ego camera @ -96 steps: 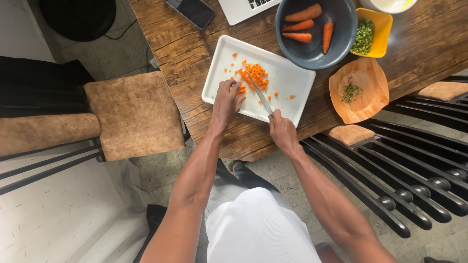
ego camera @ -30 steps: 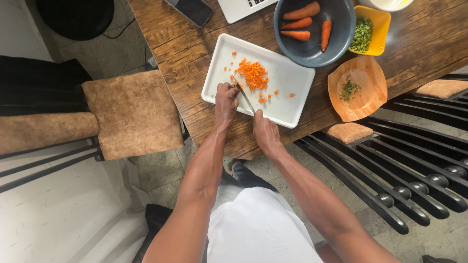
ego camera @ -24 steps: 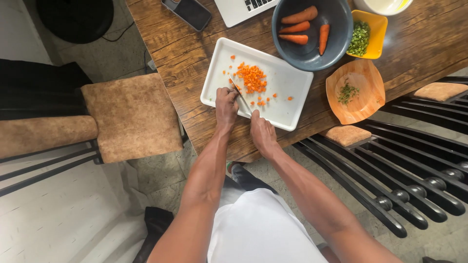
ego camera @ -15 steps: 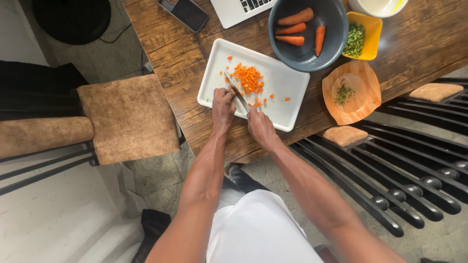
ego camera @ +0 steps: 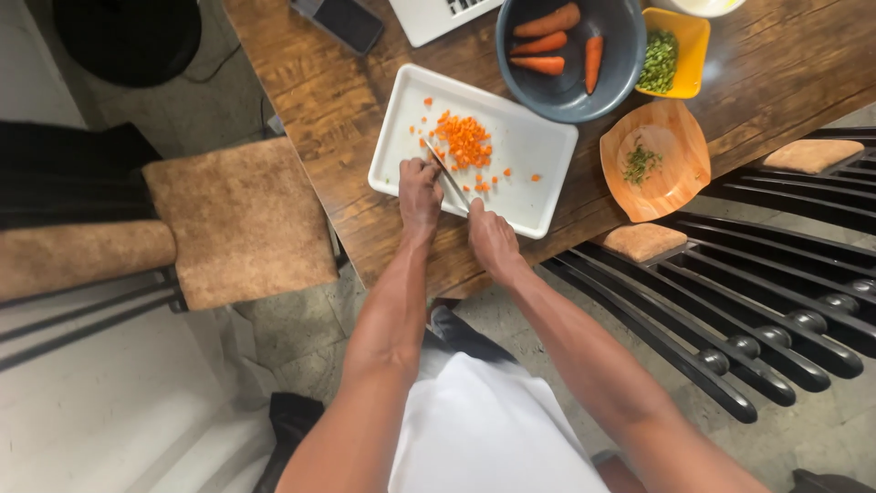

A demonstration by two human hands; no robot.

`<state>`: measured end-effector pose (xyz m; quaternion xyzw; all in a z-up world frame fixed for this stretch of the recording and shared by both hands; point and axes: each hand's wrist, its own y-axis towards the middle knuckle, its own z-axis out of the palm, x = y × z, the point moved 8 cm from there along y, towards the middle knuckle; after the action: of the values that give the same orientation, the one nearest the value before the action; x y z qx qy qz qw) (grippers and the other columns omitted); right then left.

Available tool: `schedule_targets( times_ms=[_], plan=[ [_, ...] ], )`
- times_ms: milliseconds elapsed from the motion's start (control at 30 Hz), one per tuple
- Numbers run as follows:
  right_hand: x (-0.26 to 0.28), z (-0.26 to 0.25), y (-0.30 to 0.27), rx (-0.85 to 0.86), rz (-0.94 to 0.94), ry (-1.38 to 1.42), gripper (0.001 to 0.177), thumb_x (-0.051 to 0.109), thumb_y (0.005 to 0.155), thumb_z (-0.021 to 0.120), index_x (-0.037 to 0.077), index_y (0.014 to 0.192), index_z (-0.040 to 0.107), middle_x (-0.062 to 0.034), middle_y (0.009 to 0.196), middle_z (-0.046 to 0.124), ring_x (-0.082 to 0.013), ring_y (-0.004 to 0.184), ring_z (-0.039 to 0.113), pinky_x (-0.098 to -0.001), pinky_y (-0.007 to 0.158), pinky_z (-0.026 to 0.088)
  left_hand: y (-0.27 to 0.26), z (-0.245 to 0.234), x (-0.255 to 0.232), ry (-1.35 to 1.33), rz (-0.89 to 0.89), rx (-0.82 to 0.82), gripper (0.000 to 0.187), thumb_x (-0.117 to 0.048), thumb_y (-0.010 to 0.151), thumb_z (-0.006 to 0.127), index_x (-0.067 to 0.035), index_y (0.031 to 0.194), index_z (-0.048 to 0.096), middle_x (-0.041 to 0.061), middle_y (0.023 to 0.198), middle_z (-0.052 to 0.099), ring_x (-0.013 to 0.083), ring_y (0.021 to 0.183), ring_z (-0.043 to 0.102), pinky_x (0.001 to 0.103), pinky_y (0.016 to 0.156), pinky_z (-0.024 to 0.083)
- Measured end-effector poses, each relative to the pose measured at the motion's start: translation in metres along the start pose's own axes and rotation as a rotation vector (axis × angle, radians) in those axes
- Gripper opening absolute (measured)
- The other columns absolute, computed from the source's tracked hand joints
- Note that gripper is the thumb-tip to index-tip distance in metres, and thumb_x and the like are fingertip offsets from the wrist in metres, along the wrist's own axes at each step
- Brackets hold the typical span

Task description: Chopping carrots into small pieces on a cutting board using a knife.

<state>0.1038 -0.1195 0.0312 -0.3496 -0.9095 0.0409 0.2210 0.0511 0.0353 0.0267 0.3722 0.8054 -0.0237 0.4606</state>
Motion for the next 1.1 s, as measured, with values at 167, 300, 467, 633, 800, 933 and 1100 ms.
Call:
schedule_targets(
  times_ms=[167, 300, 467, 633, 800, 933, 1100],
  plan=[
    [-0.012, -0.023, -0.004, 0.016, -0.035, -0.035, 0.016, 0.003, 0.092, 0.042, -0.002, 0.106, 0.047, -0.0299, 0.078, 0.068, -0.0512, 0.076, 0.067, -0.0603, 0.066, 0.052, 0.002, -0.003, 0.002, -0.016, 0.011, -0.020, 0.018, 0.006, 0.078, 0.067, -0.001, 0.092, 0.074, 0.012, 0.095, 0.063, 0.0335, 0.096, 0.056, 0.042, 0.084, 0.051],
    [-0.023, -0.046, -0.022, 0.035, 0.037, -0.086, 0.016, 0.014, 0.102, 0.046, -0.001, 0.099, 0.046, -0.0304, 0.074, 0.068, -0.0519, 0.076, 0.066, -0.0604, 0.066, 0.051, 0.005, 0.003, 0.018, -0.064, -0.042, 0.030, 0.012, 0.005, 0.081, 0.073, -0.002, 0.091, 0.075, 0.012, 0.091, 0.062, 0.0326, 0.095, 0.057, 0.042, 0.083, 0.051],
    [-0.005, -0.039, -0.024, 0.013, 0.078, 0.076, 0.020, 0.017, 0.105, 0.047, -0.001, 0.095, 0.045, -0.0281, 0.066, 0.065, -0.0500, 0.066, 0.068, -0.0579, 0.059, 0.053, 0.017, -0.023, 0.004, -0.128, -0.007, 0.032, 0.035, 0.000, 0.072, 0.080, 0.001, 0.105, 0.069, 0.013, 0.099, 0.060, 0.0329, 0.097, 0.056, 0.042, 0.085, 0.050],
    [0.025, -0.035, -0.018, 0.046, 0.141, 0.168, 0.022, 0.020, 0.105, 0.049, 0.002, 0.093, 0.045, -0.0247, 0.061, 0.063, -0.0465, 0.059, 0.069, -0.0560, 0.056, 0.053, 0.014, -0.030, 0.013, -0.048, -0.021, 0.067, 0.037, -0.006, 0.068, 0.086, 0.001, 0.102, 0.072, 0.014, 0.096, 0.059, 0.0336, 0.096, 0.054, 0.043, 0.085, 0.049],
    [0.023, -0.023, -0.005, 0.000, 0.053, 0.014, 0.024, 0.020, 0.107, 0.048, 0.000, 0.095, 0.043, -0.0269, 0.062, 0.063, -0.0491, 0.062, 0.065, -0.0579, 0.056, 0.050, 0.013, -0.027, 0.016, -0.080, -0.015, 0.043, 0.008, -0.004, 0.083, 0.078, 0.000, 0.090, 0.078, 0.011, 0.089, 0.061, 0.0293, 0.089, 0.056, 0.039, 0.077, 0.050],
    [0.023, -0.018, 0.000, 0.031, 0.039, -0.007, 0.023, 0.019, 0.107, 0.047, -0.001, 0.097, 0.043, -0.0276, 0.065, 0.064, -0.0506, 0.065, 0.065, -0.0594, 0.059, 0.050, 0.014, -0.026, 0.017, -0.091, -0.011, 0.045, 0.005, -0.001, 0.083, 0.076, 0.001, 0.088, 0.077, 0.011, 0.089, 0.062, 0.0301, 0.087, 0.056, 0.040, 0.076, 0.050],
    [0.017, -0.002, 0.006, 0.056, 0.021, 0.074, 0.012, 0.010, 0.101, 0.045, -0.001, 0.098, 0.044, -0.0302, 0.074, 0.067, -0.0518, 0.076, 0.067, -0.0603, 0.067, 0.051, 0.015, -0.020, 0.019, -0.064, -0.030, 0.028, 0.008, 0.000, 0.082, 0.075, 0.002, 0.089, 0.076, 0.012, 0.090, 0.063, 0.0325, 0.089, 0.056, 0.042, 0.077, 0.050]
  ],
)
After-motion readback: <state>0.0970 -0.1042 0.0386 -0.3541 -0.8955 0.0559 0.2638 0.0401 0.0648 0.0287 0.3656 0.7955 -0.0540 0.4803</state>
